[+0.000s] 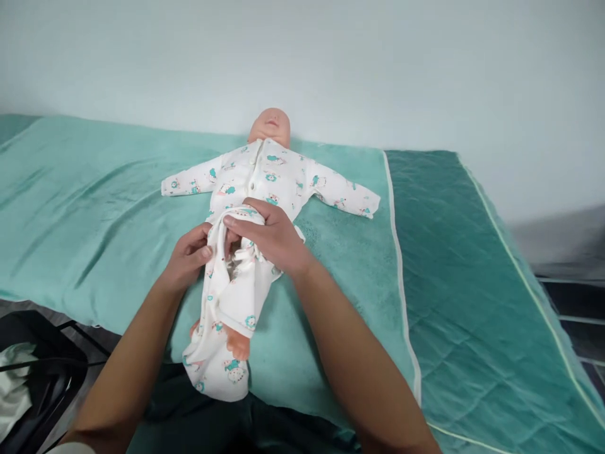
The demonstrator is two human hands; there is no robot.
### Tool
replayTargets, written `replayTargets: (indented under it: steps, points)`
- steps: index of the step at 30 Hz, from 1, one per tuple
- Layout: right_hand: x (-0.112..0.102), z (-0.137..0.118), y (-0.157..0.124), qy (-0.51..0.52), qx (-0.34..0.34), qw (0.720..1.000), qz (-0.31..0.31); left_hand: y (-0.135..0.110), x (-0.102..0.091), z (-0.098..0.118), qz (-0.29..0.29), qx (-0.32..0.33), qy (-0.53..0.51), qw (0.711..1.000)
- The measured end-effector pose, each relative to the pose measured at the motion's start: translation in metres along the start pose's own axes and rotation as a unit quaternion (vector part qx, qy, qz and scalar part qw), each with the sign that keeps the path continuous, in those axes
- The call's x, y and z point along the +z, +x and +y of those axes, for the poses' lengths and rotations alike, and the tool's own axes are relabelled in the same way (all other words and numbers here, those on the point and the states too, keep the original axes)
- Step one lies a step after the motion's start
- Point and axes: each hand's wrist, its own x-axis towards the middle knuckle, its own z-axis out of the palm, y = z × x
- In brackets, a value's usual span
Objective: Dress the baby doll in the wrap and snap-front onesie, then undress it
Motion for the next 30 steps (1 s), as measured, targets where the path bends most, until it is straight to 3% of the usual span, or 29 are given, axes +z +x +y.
replayTargets:
  steps: [5, 11, 16, 20, 22, 23, 25, 27, 30]
  points:
    - [0.001, 0.002, 0.003, 0.084, -0.006, 0.996, 0.006, 0.002, 0.001, -0.007, 0.055, 0.009, -0.040, 0.998]
    - [0.000, -0.001, 0.004, 0.068, 0.009, 0.997, -0.045, 0.001, 0.006, -0.012, 0.101, 0.025, -0.073, 0.992]
    - [0.004, -0.007, 0.003, -0.090, 0.004, 0.979, -0.181, 0.000, 0.015, -0.010, 0.207, 0.077, -0.114, 0.969]
    - [0.013, -0.010, 0.002, -0.316, -0.056, 0.919, -0.230, -0.001, 0.018, -0.008, 0.252, 0.072, -0.075, 0.962]
    - [0.013, -0.009, 0.002, -0.336, -0.047, 0.908, -0.245, -0.004, 0.019, -0.008, 0.269, 0.053, -0.049, 0.960]
    - [0.012, -0.008, 0.002, -0.306, -0.033, 0.918, -0.248, -0.005, 0.019, -0.008, 0.272, 0.042, -0.037, 0.961]
    - [0.008, -0.004, 0.004, -0.198, -0.006, 0.955, -0.219, -0.009, 0.020, -0.008, 0.253, 0.023, -0.019, 0.967]
    - [0.006, 0.001, 0.008, -0.097, 0.002, 0.986, -0.139, -0.013, 0.020, -0.007, 0.201, 0.012, -0.011, 0.979]
    - [0.010, 0.009, 0.013, -0.046, -0.016, 0.999, -0.022, -0.020, 0.020, -0.004, 0.128, -0.007, -0.008, 0.992]
